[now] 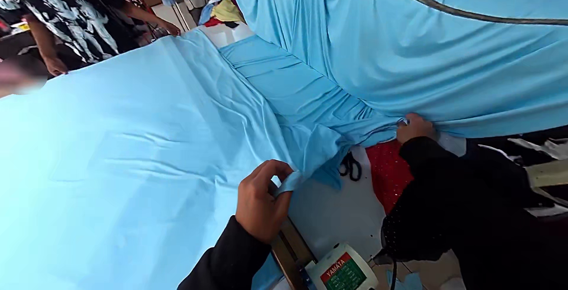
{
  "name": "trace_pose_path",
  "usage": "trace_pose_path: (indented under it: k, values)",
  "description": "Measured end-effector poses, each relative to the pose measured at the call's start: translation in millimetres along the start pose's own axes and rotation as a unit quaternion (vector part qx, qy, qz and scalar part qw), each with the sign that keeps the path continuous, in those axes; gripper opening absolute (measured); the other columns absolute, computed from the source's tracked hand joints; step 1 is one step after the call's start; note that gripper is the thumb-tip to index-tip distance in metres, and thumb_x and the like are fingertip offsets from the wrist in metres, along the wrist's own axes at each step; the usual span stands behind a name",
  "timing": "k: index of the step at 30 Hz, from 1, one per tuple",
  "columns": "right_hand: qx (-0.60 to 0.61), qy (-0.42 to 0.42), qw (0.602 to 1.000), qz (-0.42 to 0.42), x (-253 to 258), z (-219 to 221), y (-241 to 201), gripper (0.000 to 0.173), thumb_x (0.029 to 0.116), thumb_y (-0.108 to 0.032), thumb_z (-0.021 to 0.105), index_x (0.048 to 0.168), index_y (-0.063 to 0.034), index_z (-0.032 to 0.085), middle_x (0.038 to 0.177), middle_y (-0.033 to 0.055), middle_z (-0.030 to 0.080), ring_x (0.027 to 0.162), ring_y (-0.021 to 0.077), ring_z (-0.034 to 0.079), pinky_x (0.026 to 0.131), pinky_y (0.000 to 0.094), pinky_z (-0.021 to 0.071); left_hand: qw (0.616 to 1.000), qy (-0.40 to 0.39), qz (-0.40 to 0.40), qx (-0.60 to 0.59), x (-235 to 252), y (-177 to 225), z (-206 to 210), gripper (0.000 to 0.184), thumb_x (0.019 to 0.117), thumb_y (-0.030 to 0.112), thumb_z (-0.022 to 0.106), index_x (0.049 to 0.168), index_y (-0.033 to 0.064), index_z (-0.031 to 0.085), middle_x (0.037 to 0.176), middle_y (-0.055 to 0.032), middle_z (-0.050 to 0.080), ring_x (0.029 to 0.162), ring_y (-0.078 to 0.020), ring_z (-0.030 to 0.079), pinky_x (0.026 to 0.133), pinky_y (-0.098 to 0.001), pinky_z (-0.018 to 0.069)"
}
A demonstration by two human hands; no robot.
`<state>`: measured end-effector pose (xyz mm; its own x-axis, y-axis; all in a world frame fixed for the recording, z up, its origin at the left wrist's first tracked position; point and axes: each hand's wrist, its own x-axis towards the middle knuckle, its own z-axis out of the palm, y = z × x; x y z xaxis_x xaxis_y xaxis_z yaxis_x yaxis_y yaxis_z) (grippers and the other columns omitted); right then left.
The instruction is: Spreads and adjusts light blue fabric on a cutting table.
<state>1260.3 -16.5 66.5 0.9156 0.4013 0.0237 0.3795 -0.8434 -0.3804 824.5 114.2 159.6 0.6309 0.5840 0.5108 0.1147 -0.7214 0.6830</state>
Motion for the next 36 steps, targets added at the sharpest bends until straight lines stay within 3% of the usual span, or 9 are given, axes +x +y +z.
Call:
trace_pose_path:
  k: [4,7,10,13,17,24,28,31,36]
  values:
    - [-0.042,0.009,0.997,0.069,8,-3,9,0.047,0.0951,-0.026,0.065,0.132,0.0035,0.061,0.131,0.0385,0.058,0.124,0.0582,0.055,0.095,0.0774,0.0439,1.000,0.000,-0.008,0.009,-3,-9,-2,0.016,0.0905,0.020,0.064,0.104,0.0143,0.070,0.090,0.0070,0.069,0.053,-0.0005,0.057,0.044,-0.0204,0.0521]
    - [-0.004,0.009,0.984,-0.178,-20,10,-27,0.065,0.0797,-0.009,0.082,0.140,0.0000,0.059,0.141,0.0374,0.052,0.130,0.0632,0.045,0.096,0.0846,0.0366,1.000,0.007,-0.024,0.017,-3,-13,2,0.015,0.0885,0.023,0.063,0.100,0.0160,0.071,0.086,0.0093,0.069,0.049,0.0014,0.053,0.041,-0.0185,0.0487]
    - [-0.031,-0.130,0.916,-0.378,-64,50,-72,0.088,0.0710,-0.025,0.094,0.150,-0.0215,0.055,0.158,0.0231,0.043,0.148,0.0527,0.032,0.109,0.0818,0.0270,1.000,-0.003,-0.028,0.001,-4,-11,13,0.013,0.0890,0.022,0.065,0.099,0.0153,0.070,0.086,0.0086,0.069,0.051,0.0003,0.056,0.043,-0.0194,0.0510]
    - [-0.076,-0.201,0.888,-0.407,-72,87,-75,0.057,0.0755,-0.009,0.087,0.130,-0.0132,0.071,0.137,0.0199,0.062,0.134,0.0451,0.051,0.109,0.0753,0.0328,0.999,-0.012,-0.031,-0.017,-5,-6,21,0.013,0.0883,0.020,0.068,0.100,0.0140,0.070,0.086,0.0070,0.069,0.052,-0.0008,0.057,0.044,-0.0200,0.0521]
    - [-0.089,-0.097,0.923,-0.362,-38,62,-52,0.041,0.0779,0.009,0.077,0.119,0.0025,0.072,0.121,0.0279,0.069,0.116,0.0498,0.063,0.102,0.0749,0.0406,0.999,-0.017,-0.037,-0.022,-10,-1,25,0.016,0.0854,0.015,0.073,0.100,0.0104,0.071,0.087,0.0023,0.070,0.057,-0.0032,0.060,0.049,-0.0209,0.0537]
    - [-0.174,-0.005,0.950,-0.258,-31,13,-41,0.045,0.0774,0.003,0.080,0.120,0.0060,0.068,0.124,0.0392,0.058,0.121,0.0654,0.048,0.094,0.0850,0.0343,0.971,-0.218,-0.087,-0.042,-38,1,88,0.018,0.0998,0.020,0.063,0.108,0.0057,0.071,0.099,-0.0111,0.071,0.085,-0.0245,0.072,0.074,-0.0446,0.0603]
    - [-0.086,-0.172,0.970,-0.152,-117,3,-70,0.046,0.1095,-0.034,0.048,0.109,0.0059,0.071,0.107,0.0314,0.069,0.104,0.0495,0.067,0.089,0.0699,0.0496,0.952,-0.283,-0.107,-0.045,-53,-8,110,0.024,0.1055,0.027,0.056,0.115,0.0075,0.068,0.110,-0.0131,0.070,0.095,-0.0303,0.072,0.077,-0.0521,0.0584]
    - [0.152,-0.475,0.864,0.069,-171,10,-76,0.089,0.1052,-0.067,0.009,0.117,0.0007,0.065,0.095,0.0144,0.074,0.085,0.0263,0.073,0.077,0.0440,0.0598,0.953,-0.270,-0.120,-0.068,-53,-6,108,0.029,0.1065,0.026,0.054,0.123,0.0064,0.067,0.116,-0.0151,0.070,0.101,-0.0324,0.071,0.084,-0.0546,0.0576]
    - [0.459,-0.435,0.760,0.152,-212,42,-76,0.034,0.1094,-0.039,0.044,0.120,-0.0104,0.059,0.088,0.0033,0.072,0.077,0.0121,0.071,0.068,0.0300,0.0603,0.956,-0.253,-0.095,-0.114,-68,-12,106,0.027,0.1034,0.022,0.062,0.120,0.0022,0.068,0.115,-0.0165,0.071,0.101,-0.0316,0.072,0.086,-0.0532,0.0581]
